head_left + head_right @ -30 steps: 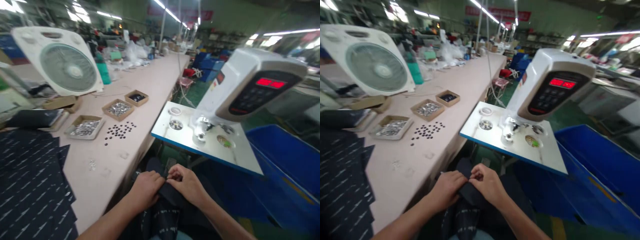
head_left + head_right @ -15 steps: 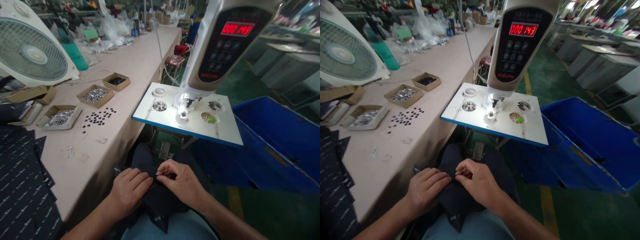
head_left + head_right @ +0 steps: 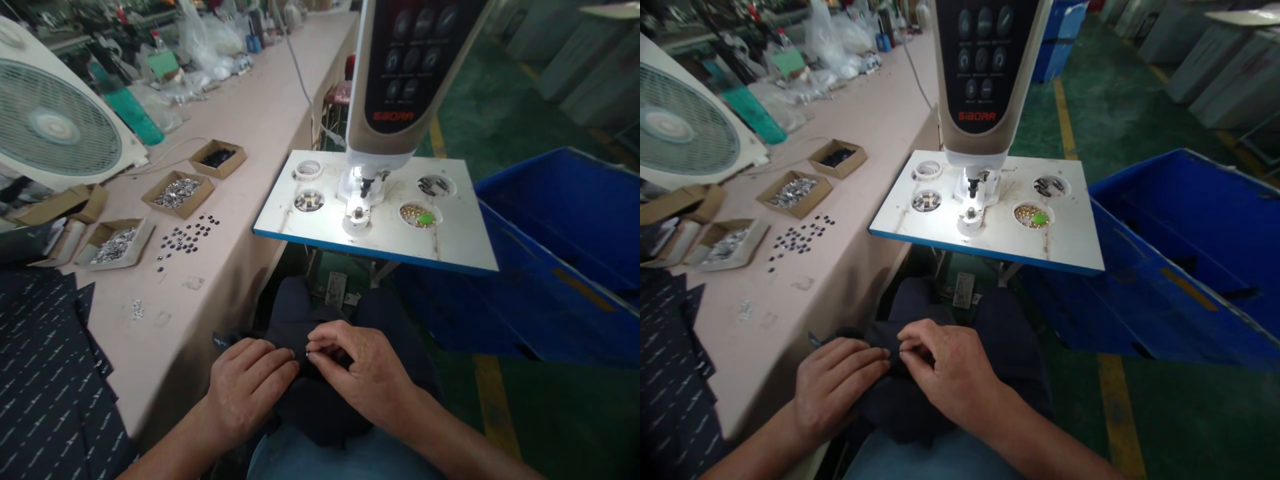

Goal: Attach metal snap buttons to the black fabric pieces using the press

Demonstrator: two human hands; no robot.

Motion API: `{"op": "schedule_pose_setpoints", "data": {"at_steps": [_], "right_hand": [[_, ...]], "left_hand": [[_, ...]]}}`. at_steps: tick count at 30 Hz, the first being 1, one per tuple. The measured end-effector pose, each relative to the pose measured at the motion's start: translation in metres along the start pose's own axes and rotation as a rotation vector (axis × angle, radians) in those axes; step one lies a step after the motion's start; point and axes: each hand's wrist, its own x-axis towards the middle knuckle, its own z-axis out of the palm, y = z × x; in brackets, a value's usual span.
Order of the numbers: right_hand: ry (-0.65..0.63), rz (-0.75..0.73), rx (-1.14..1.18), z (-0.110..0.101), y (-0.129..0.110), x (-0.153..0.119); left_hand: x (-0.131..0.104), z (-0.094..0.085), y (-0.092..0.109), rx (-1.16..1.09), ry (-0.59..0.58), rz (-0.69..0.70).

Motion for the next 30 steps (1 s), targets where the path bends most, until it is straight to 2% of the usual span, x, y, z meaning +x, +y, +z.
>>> {"op": "schedule_pose_setpoints", "data": {"at_steps": [10, 20, 30], "right_hand": [[-0.016, -0.176, -0.183, 0.003, 0.005, 0.001], [-0.064, -0.312, -0.335, 0.01, -0.001, 0.004], [-0.198, -0.277, -0.174, 0.003, -0.002, 0.01]], "left_hand": [[0.002, 0.003, -0.001, -0.035, -0.028, -0.006], [-0.01, 0.003, 0.002, -0.081, -0.014, -0.098], [-0.009, 0.001, 0.004, -0.189, -0.012, -0.218]]}}
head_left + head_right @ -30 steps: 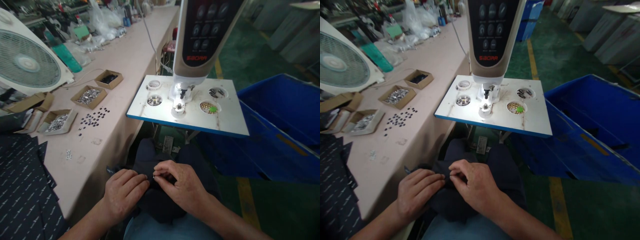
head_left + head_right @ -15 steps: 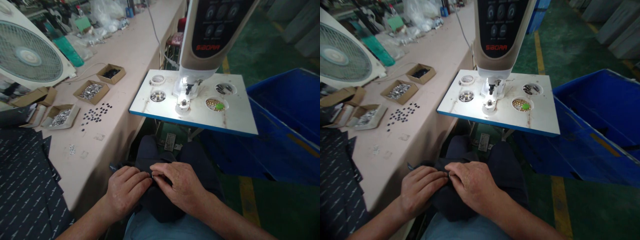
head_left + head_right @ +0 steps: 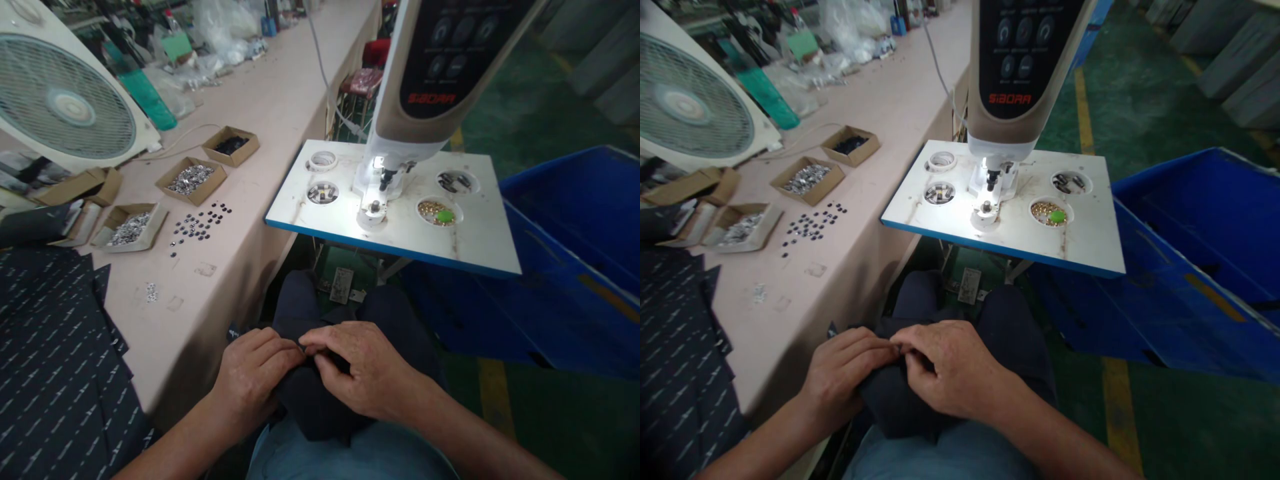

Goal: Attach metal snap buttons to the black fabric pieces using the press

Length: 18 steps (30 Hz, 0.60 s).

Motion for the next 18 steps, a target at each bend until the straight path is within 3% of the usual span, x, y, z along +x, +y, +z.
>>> {"op": "schedule_pose_setpoints", "data": {"at_steps": [7, 13, 18], "right_hand": [[-0.165, 0.065, 0.087, -0.013, -0.005, 0.0], [-0.159, 0.11, -0.003, 0.003, -0.005, -0.002], [-0.132, 0.175, 0.022, 0.009, 0.002, 0.002]], "left_hand": [[0.005, -0.002, 0.003, -0.063, -0.049, -0.105], [0.004, 0.002, 0.0, -0.126, -0.082, -0.268], [0.013, -0.001, -0.006, -0.199, -0.281, -0.551]]}}
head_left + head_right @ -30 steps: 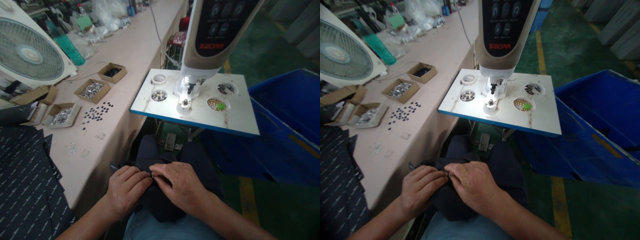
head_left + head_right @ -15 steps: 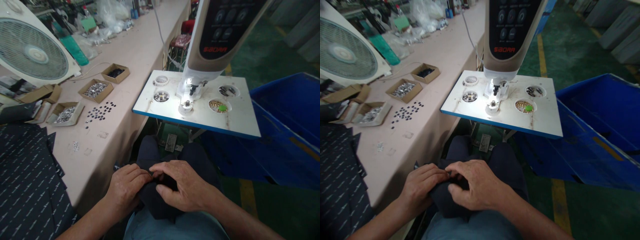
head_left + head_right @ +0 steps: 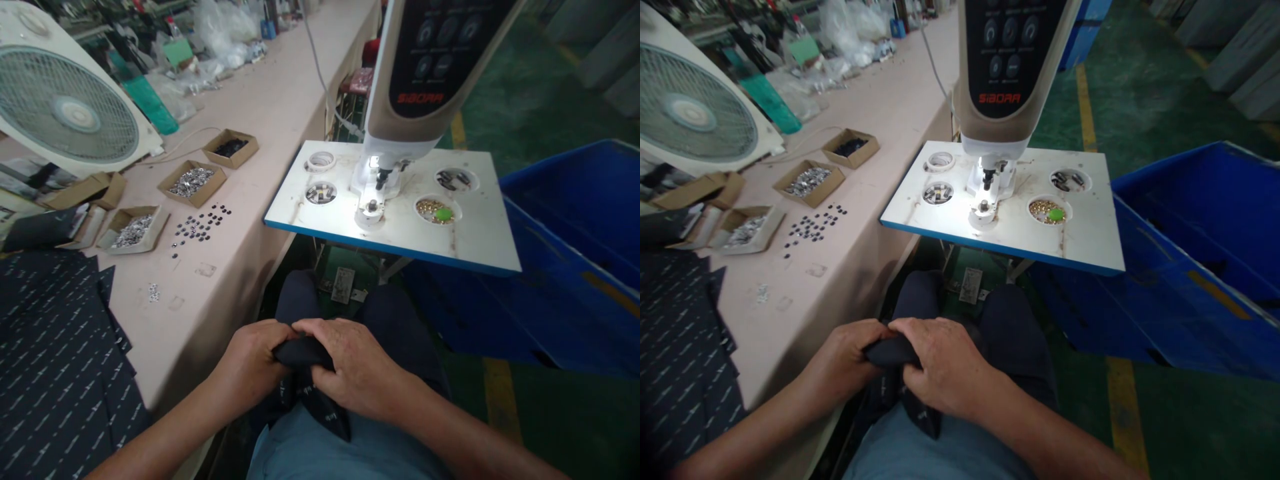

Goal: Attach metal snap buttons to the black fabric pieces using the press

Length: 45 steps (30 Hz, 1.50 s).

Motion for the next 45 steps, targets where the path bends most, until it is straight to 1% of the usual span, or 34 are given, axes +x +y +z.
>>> {"op": "schedule_pose_setpoints", "data": {"at_steps": [3, 5, 7, 10, 13, 15, 20, 27, 34, 38, 45], "right_hand": [[-0.012, 0.083, 0.11, -0.004, 0.004, 0.008], [-0.007, 0.131, 0.195, -0.008, 0.006, 0.014], [-0.006, 0.144, 0.275, -0.011, 0.008, 0.018], [-0.034, 0.138, 0.375, -0.014, 0.01, 0.023], [-0.076, 0.163, 0.434, -0.015, 0.012, 0.025], [-0.094, 0.188, 0.481, -0.016, 0.012, 0.025], [-0.114, 0.244, 0.561, -0.017, 0.01, 0.028], [-0.046, 0.253, 0.509, -0.017, 0.008, 0.029], [-0.034, 0.257, 0.494, -0.014, 0.009, 0.028], [-0.029, 0.254, 0.462, -0.013, 0.01, 0.028], [-0.037, 0.232, 0.402, -0.013, 0.012, 0.028]], "left_hand": [[0.011, -0.008, 0.005, -0.14, -0.146, -0.228], [0.018, -0.014, 0.008, -0.256, -0.2, -0.324], [0.024, -0.019, 0.009, -0.346, -0.237, -0.368], [0.029, -0.025, 0.006, -0.452, -0.333, -0.382], [0.031, -0.029, 0.001, -0.517, -0.433, -0.397], [0.032, -0.031, -0.001, -0.549, -0.471, -0.418], [0.034, -0.034, -0.001, -0.594, -0.481, -0.424], [0.034, -0.033, 0.0, -0.567, -0.458, -0.436], [0.031, -0.031, -0.001, -0.498, -0.472, -0.415], [0.029, -0.029, -0.001, -0.527, -0.492, -0.436], [0.028, -0.025, 0.002, -0.617, -0.451, -0.475]]}}
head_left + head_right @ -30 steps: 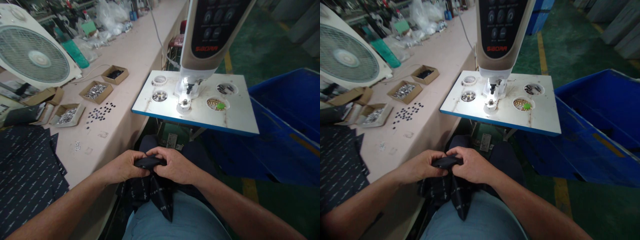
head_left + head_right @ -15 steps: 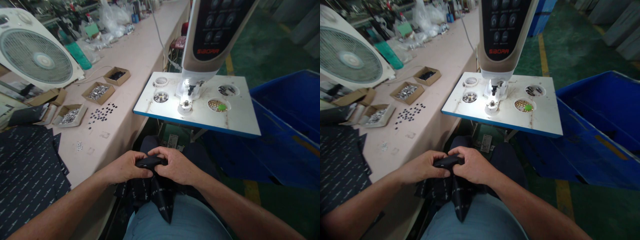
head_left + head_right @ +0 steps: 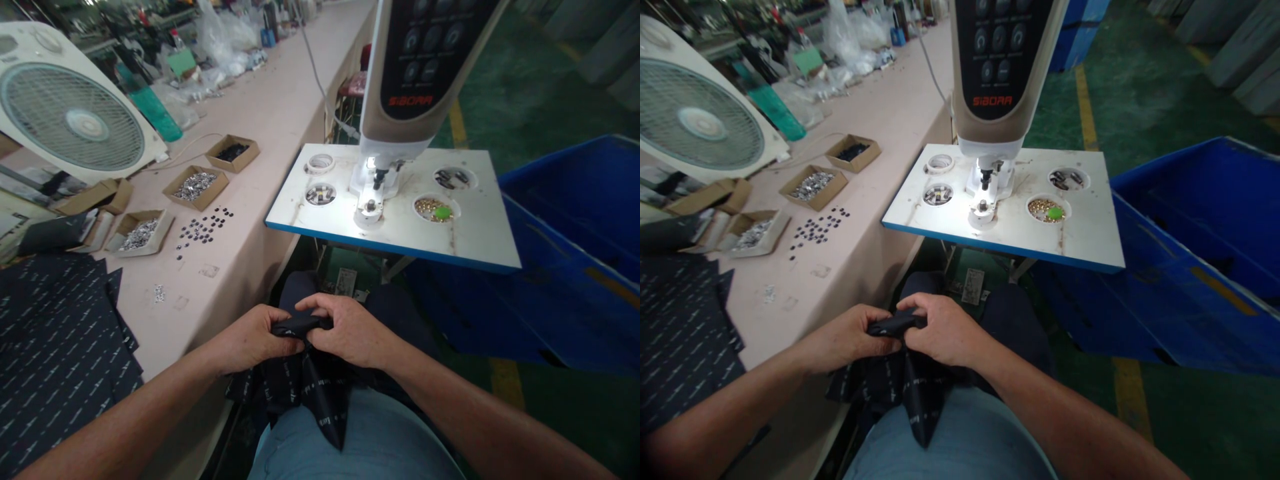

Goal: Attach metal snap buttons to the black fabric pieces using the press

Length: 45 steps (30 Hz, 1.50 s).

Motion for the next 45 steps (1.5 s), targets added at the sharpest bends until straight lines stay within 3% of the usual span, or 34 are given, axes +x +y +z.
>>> {"op": "schedule_pose_setpoints", "data": {"at_steps": [10, 18, 27, 32, 38, 41, 45], "right_hand": [[-0.007, -0.037, -0.036, -0.001, -0.003, -0.002], [-0.018, -0.01, 0.088, 0.003, -0.001, 0.0], [-0.02, 0.01, 0.1, -0.009, 0.008, 0.009], [-0.032, 0.037, 0.124, -0.022, 0.009, 0.011], [-0.05, 0.109, -0.082, -0.058, 0.025, 0.019], [-0.059, 0.087, -0.275, -0.07, 0.025, 0.034], [0.104, -0.005, -0.525, -0.064, 0.004, 0.06]], "left_hand": [[0.001, 0.002, -0.005, -0.012, 0.025, -0.027], [0.004, -0.005, -0.01, -0.009, 0.001, -0.004], [0.009, 0.002, -0.016, -0.098, 0.11, 0.029], [0.012, 0.002, -0.018, -0.176, 0.071, 0.083], [0.027, -0.003, -0.017, -0.141, -0.085, 0.14], [0.042, -0.008, -0.017, -0.031, -0.057, 0.18], [0.067, -0.009, -0.022, 0.175, -0.016, 0.233]]}}
